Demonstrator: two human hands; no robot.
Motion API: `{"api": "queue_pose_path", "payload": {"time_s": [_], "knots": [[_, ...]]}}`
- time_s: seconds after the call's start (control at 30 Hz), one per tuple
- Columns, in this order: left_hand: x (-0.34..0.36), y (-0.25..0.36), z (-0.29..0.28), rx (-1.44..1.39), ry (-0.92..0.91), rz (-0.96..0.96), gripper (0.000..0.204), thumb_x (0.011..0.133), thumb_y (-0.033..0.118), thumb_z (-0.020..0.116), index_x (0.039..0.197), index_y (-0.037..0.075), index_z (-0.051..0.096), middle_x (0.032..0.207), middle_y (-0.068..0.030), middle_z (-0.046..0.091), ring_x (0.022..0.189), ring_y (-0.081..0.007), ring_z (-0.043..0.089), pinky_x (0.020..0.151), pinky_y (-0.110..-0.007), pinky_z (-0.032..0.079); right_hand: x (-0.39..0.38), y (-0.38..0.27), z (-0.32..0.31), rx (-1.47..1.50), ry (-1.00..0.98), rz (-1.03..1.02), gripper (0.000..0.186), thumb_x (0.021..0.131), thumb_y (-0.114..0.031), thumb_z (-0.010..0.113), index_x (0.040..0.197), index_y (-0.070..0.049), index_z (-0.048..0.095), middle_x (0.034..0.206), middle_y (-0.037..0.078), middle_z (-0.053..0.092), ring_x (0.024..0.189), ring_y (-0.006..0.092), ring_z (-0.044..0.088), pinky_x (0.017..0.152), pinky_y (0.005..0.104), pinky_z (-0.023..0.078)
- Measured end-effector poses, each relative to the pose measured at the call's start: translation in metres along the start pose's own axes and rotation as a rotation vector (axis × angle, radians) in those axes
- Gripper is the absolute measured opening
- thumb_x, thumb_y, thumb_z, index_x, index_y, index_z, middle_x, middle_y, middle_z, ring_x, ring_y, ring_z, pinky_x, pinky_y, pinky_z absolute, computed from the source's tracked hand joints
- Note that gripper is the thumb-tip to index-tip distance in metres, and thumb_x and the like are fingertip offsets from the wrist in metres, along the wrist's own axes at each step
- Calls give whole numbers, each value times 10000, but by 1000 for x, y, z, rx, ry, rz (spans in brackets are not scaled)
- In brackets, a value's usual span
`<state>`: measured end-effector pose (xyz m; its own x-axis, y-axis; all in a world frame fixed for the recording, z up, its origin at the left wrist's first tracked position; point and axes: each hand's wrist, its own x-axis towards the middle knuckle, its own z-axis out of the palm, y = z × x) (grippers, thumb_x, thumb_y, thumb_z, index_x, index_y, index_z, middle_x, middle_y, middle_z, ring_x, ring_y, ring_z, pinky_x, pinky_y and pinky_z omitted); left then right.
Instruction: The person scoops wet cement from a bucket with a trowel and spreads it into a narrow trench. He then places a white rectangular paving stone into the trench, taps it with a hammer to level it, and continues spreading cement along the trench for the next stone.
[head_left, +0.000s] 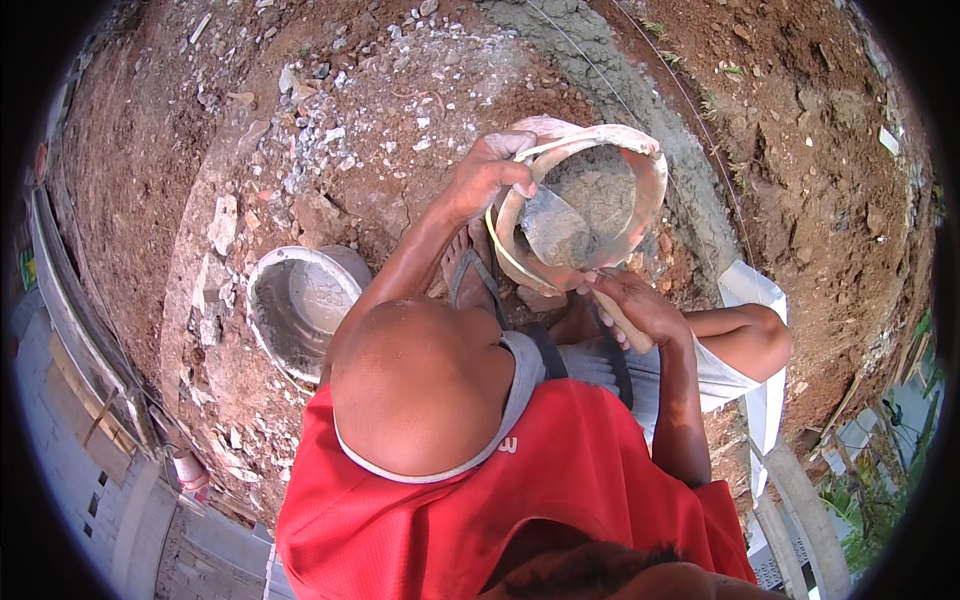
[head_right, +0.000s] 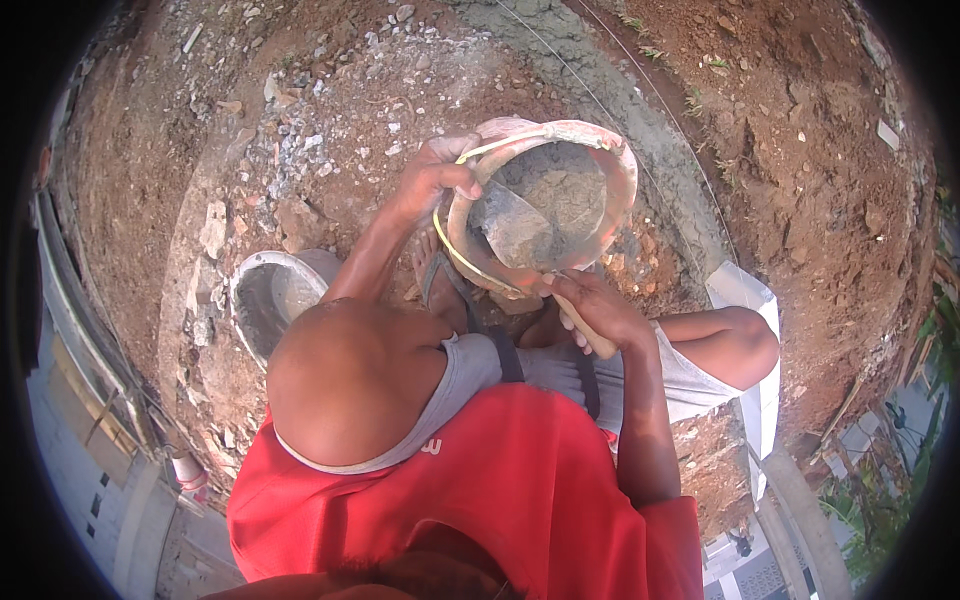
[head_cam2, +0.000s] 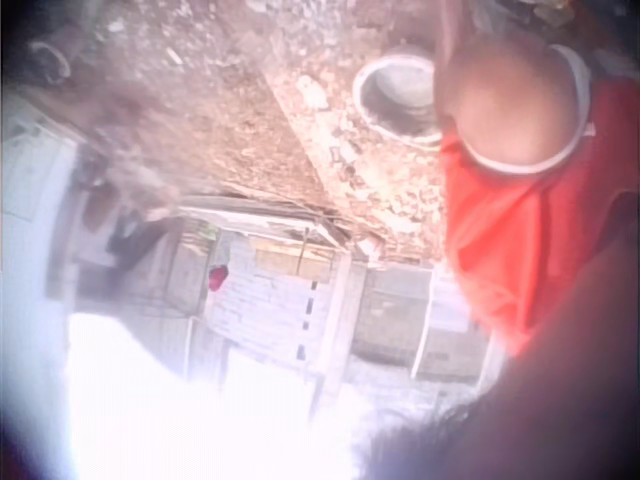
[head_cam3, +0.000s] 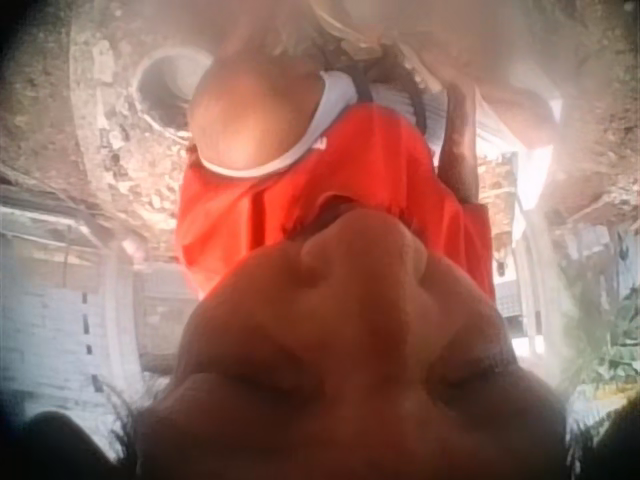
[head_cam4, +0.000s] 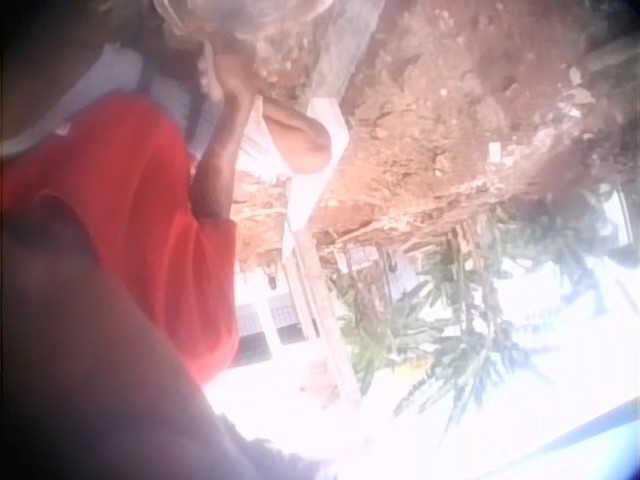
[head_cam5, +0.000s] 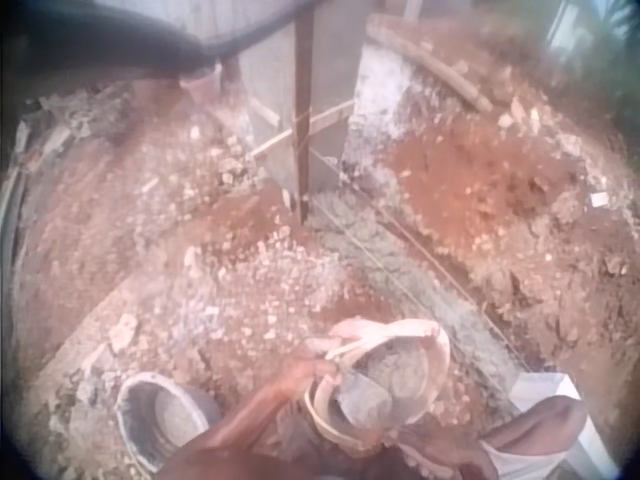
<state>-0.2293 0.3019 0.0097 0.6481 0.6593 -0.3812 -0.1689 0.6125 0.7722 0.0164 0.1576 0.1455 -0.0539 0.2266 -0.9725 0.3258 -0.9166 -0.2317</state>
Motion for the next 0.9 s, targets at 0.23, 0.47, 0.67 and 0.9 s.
{"api": "queue_pose_path", "payload": {"time_s": [0.23,0.47,0.67,0.9], "knots": [[-12,16,17,-127,121,29,404,671,-2,677,1071,-21,732,853,-9,662,800,-104,576,769,-252,440,-14,50,-49,-875,711,-509,380,987,-343,693,1248,-66,700,840,176,733,615,258,703,655,414,562],[-10,8,35,-79,76,119,304,658,59,669,956,-3,662,904,9,592,857,-111,520,767,-261,403,70,10,14,-224,125,-263,336,1037,-299,640,1182,2,619,764,139,669,617,197,662,566,357,516],[-8,2,34,-116,158,143,360,660,2,642,1013,-26,706,943,-19,667,904,-130,598,833,-251,447,36,31,46,222,28,-191,236,1062,-305,633,1139,-83,610,740,4,570,533,100,532,473,263,426],[-4,-3,-30,-428,291,110,269,682,-11,621,949,-16,662,827,-58,655,724,-153,613,685,-296,497,1,21,10,288,-6,-255,336,1066,-213,625,1361,-54,595,733,-4,563,539,84,526,477,258,429]]}}
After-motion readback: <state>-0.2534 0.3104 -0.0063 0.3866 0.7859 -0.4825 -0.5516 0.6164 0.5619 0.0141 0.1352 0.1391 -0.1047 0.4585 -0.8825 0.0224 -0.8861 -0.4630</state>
